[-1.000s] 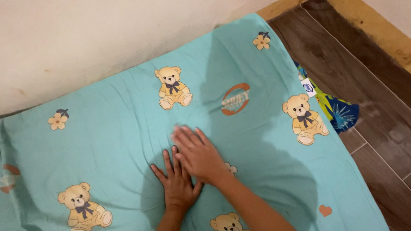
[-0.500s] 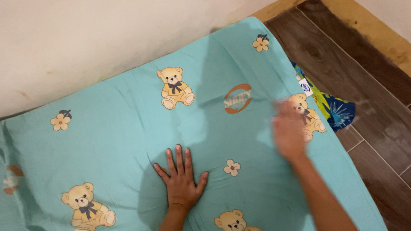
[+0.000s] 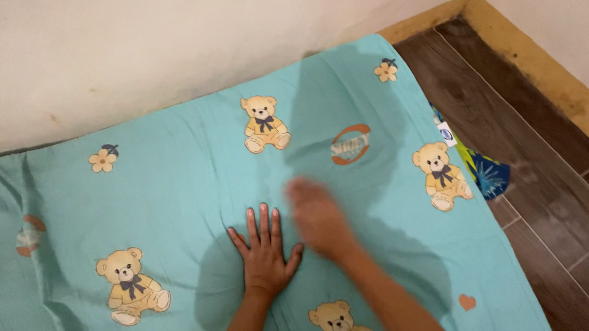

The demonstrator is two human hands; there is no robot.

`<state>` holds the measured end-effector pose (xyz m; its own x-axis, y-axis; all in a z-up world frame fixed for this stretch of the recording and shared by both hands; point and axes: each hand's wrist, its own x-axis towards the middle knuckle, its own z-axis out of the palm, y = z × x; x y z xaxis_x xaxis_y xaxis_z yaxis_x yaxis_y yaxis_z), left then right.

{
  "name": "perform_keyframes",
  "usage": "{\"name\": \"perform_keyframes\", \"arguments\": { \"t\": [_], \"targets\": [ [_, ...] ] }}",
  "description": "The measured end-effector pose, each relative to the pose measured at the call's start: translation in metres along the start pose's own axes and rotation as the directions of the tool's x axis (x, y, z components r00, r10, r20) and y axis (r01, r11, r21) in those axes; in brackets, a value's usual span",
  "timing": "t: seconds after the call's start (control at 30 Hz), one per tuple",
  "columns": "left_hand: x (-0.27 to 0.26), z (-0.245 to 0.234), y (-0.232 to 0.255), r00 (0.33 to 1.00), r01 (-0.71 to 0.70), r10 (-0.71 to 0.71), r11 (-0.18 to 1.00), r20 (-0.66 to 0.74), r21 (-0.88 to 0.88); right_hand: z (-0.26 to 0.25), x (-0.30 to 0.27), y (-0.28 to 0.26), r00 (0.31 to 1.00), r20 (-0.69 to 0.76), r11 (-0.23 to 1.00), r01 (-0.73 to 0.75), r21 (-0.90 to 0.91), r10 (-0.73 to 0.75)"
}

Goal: The person tidies a small bed by clearing away stuffed animals and a blanket, then lifting and repositioning the mattress and smoothing the fitted sheet by hand.

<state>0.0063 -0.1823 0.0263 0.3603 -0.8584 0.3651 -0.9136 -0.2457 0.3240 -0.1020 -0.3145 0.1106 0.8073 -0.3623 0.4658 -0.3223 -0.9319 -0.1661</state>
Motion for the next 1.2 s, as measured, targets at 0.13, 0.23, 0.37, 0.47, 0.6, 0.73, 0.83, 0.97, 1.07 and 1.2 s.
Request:
{"name": "perform_keyframes", "arguments": {
  "t": [0.13,0.23,0.37,0.47,0.6,0.73,0.83,0.97,1.07,1.2],
  "targets": [
    [0.002,0.001,-0.001,1.0,-0.012,0.012,1.0,-0.024,0.002,0.014,0.047,0.005,1.0,0.006,0.989,-0.007,0.15,0.006],
    [-0.001,0.005,-0.002,1.0,-0.007,0.007,1.0,-0.025,0.006,0.003,0.055,0.067,0.989,-0.061,0.99,-0.136,0.026,0.138],
    [0.001,0.002,-0.003,0.999,-0.012,0.012,1.0,-0.036,0.004,-0.044,0.012,0.169,0.945,-0.075,0.929,-0.327,-0.171,0.319],
    [0.0,0.007,-0.005,0.999,-0.015,0.014,1.0,-0.034,-0.017,-0.081,-0.054,0.207,0.89,-0.214,0.815,-0.455,-0.358,0.403],
    [0.002,0.008,-0.005,1.0,-0.003,0.003,1.0,0.015,-0.002,-0.092,-0.066,0.199,0.766,-0.307,0.716,-0.639,-0.281,0.564],
    [-0.002,0.015,-0.008,1.0,-0.01,0.01,1.0,-0.017,-0.015,-0.033,0.004,0.132,0.99,-0.033,0.854,-0.134,-0.502,0.136],
    [-0.004,0.019,-0.013,1.0,-0.005,0.005,1.0,0.005,-0.007,0.027,0.071,0.05,0.975,0.221,1.0,0.007,0.023,-0.012],
    [-0.004,0.027,-0.013,1.0,-0.009,0.009,1.0,0.002,-0.009,0.039,0.112,0.027,0.994,0.042,0.994,0.096,0.048,-0.098],
    [-0.007,0.03,-0.014,1.0,-0.008,0.008,0.999,0.0,-0.035,0.038,0.136,0.087,0.996,-0.075,0.998,0.038,-0.045,-0.041],
    [-0.008,0.032,-0.016,1.0,-0.011,0.011,0.999,-0.012,-0.032,-0.021,0.103,0.191,0.948,-0.015,0.916,-0.311,-0.254,0.317]
  ]
}}
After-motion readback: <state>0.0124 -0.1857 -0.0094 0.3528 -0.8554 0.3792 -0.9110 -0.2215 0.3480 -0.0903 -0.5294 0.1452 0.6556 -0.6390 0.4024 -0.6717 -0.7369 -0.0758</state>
